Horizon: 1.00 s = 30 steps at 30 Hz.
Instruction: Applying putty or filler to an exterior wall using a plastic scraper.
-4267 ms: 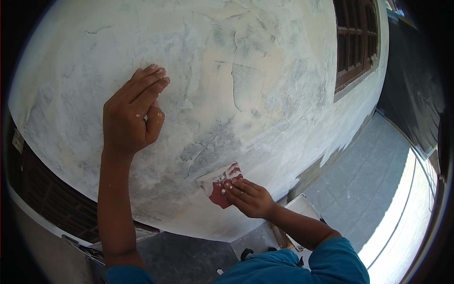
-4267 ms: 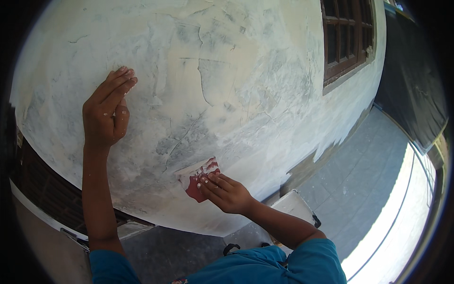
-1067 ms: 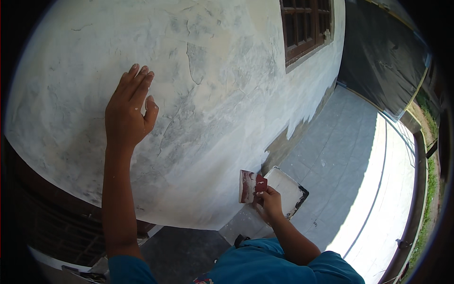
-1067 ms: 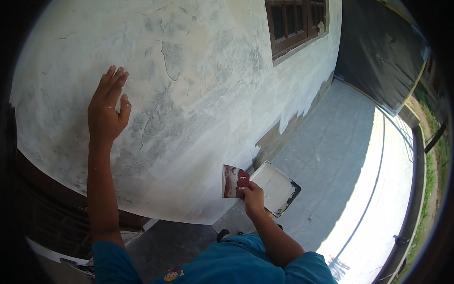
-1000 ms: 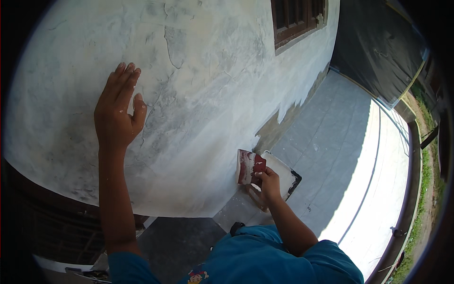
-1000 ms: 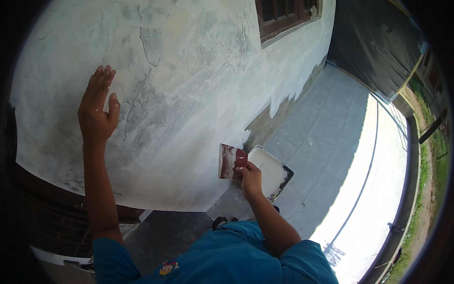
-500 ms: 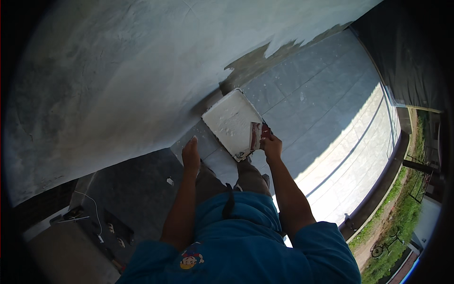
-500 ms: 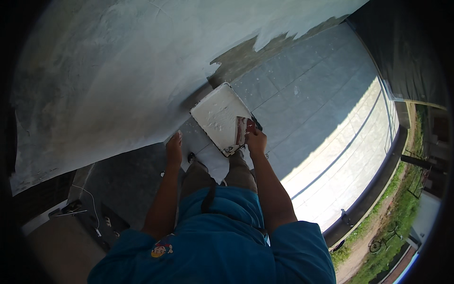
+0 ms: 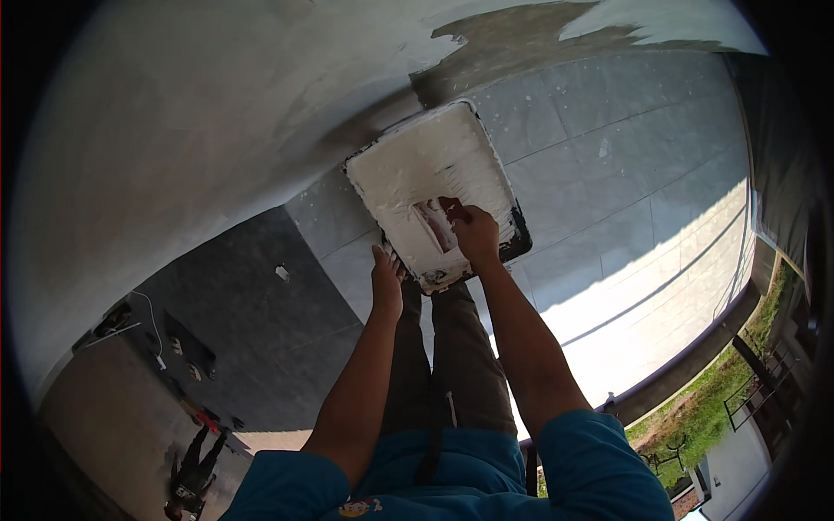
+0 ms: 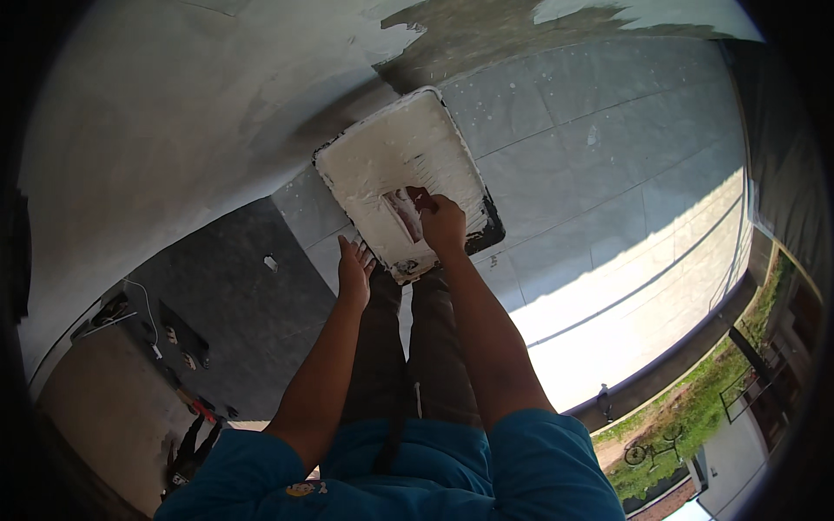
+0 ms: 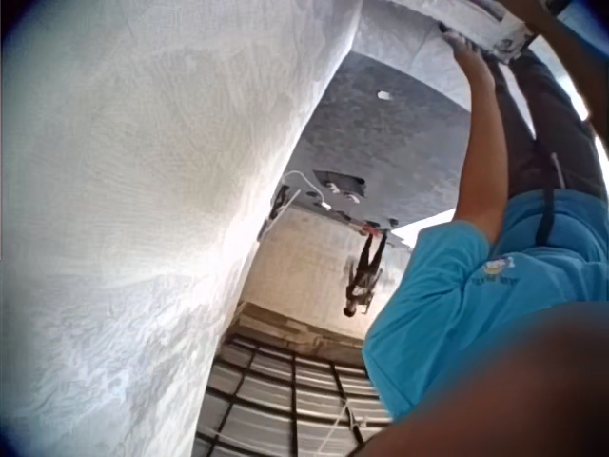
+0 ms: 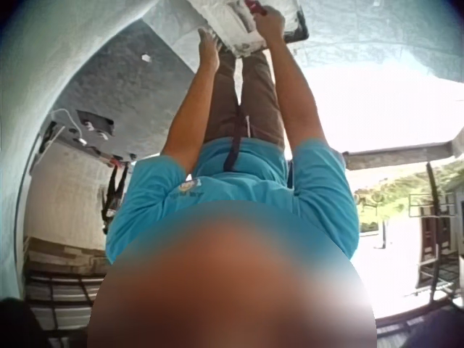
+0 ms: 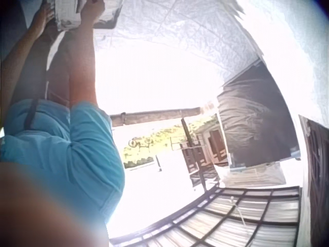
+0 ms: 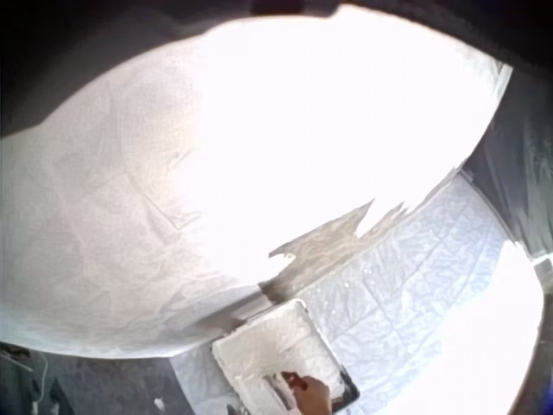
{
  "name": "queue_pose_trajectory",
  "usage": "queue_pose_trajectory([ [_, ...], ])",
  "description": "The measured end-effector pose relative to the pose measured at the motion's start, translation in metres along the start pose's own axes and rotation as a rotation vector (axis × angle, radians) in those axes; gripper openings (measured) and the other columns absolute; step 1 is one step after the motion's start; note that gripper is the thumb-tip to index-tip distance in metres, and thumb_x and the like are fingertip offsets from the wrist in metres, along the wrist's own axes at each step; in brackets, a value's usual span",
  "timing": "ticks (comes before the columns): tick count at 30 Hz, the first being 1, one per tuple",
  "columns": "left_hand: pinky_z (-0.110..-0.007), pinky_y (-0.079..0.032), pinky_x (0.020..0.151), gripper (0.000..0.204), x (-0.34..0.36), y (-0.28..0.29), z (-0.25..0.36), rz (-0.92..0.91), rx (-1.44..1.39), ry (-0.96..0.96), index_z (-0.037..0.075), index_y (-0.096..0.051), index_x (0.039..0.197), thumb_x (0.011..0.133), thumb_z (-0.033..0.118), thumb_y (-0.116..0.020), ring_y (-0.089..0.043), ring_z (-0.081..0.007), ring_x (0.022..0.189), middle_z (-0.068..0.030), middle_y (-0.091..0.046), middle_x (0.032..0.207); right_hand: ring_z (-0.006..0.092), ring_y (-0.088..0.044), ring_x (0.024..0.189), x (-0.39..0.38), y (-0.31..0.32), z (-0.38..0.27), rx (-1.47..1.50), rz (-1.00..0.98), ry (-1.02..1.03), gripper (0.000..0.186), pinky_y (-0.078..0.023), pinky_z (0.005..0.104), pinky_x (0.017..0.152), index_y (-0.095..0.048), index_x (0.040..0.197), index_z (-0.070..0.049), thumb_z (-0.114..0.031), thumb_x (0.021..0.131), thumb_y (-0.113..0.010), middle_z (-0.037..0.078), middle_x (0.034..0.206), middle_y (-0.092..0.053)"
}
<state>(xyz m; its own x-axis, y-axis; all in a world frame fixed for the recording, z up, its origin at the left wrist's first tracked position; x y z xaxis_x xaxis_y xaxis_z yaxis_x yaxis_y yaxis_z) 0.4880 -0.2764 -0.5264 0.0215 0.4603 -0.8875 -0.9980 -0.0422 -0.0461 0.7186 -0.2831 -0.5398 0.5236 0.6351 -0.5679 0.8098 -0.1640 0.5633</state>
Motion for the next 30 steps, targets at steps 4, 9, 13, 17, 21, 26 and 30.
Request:
queue_pose_trajectory([
  [4,-0.047,-0.023,0.128,0.111,0.006,0.011,0.002,0.031,-0.094,0.032,-0.010,-0.013,0.163,0.101,0.079,-0.034,-0.027,-0.0372,0.158,-0.0265,-0.023,0.171,0.0421,-0.073,0.094,0.010,0.009,-0.006,0.094,0.033,-0.037,0.035,-0.057,0.0486,0.086,-0.077,0.110,-0.002,-0.020,0.081,-0.070,0.023,0.098,-0.076],
  [9,-0.048,-0.025,0.127,0.110,0.008,0.011,0.005,-0.009,-0.098,0.029,-0.011,-0.015,0.163,0.102,0.079,-0.033,-0.029,-0.0374,0.157,-0.0263,-0.026,0.170,0.0425,-0.073,0.095,-0.015,-0.010,-0.018,-0.019,-0.054,0.060,0.035,-0.057,0.0473,0.087,-0.075,0.112,-0.003,-0.022,0.083,-0.072,0.023,0.100,-0.076],
  [13,-0.044,-0.025,0.128,0.107,0.008,0.012,0.005,-0.001,-0.144,0.044,-0.011,-0.018,0.162,0.103,0.076,-0.036,-0.031,-0.0352,0.156,-0.0260,-0.027,0.169,0.0377,-0.075,0.091,-0.023,-0.006,-0.008,0.022,0.000,0.011,0.034,-0.058,0.0445,0.084,-0.076,0.112,-0.002,-0.022,0.084,-0.072,0.021,0.096,-0.077],
  [17,-0.044,-0.026,0.128,0.108,0.008,0.013,0.006,-0.023,-0.107,0.053,-0.012,-0.016,0.162,0.103,0.076,-0.037,-0.030,-0.0354,0.157,-0.0274,-0.025,0.169,0.0346,-0.076,0.086,-0.016,0.005,-0.006,0.053,0.218,0.031,0.030,-0.058,0.0441,0.080,-0.076,0.109,-0.001,-0.020,0.085,-0.073,0.019,0.095,-0.078],
  [21,-0.045,-0.026,0.128,0.109,0.007,0.013,0.007,-0.056,-0.112,0.053,-0.012,-0.015,0.162,0.103,0.076,-0.037,-0.029,-0.0366,0.157,-0.0286,-0.023,0.169,0.0416,-0.074,0.095,-0.016,-0.023,-0.018,0.024,-0.062,0.060,0.029,-0.057,0.0488,0.086,-0.075,0.111,-0.003,-0.018,0.087,-0.070,0.023,0.100,-0.076],
  [26,-0.046,-0.026,0.128,0.108,0.007,0.015,0.009,-0.053,-0.092,0.078,-0.013,-0.014,0.161,0.103,0.076,-0.036,-0.028,-0.0374,0.157,-0.0296,-0.022,0.169,0.0408,-0.074,0.090,-0.019,-0.031,-0.031,0.074,-0.008,0.075,0.027,-0.057,0.0480,0.084,-0.075,0.110,-0.003,-0.018,0.088,-0.070,0.022,0.096,-0.076],
  [30,-0.046,-0.026,0.128,0.108,0.008,0.015,0.011,-0.083,-0.092,0.076,-0.014,-0.014,0.161,0.103,0.075,-0.035,-0.028,-0.0374,0.157,-0.0300,-0.022,0.169,0.0424,-0.074,0.092,-0.019,-0.029,-0.032,0.097,0.038,0.043,0.026,-0.057,0.0486,0.084,-0.074,0.109,-0.003,-0.018,0.088,-0.070,0.023,0.096,-0.076],
])
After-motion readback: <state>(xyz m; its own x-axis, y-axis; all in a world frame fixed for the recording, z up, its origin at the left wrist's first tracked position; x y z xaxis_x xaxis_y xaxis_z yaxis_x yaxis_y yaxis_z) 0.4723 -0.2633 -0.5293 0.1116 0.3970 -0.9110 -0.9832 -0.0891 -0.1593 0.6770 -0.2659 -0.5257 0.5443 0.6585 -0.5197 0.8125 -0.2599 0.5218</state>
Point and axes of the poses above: each hand's wrist, its own x-axis towards the middle knuckle, its own y-axis out of the back of the hand, z = x × y, the point moved 4 cm from there along x, towards the middle knuckle
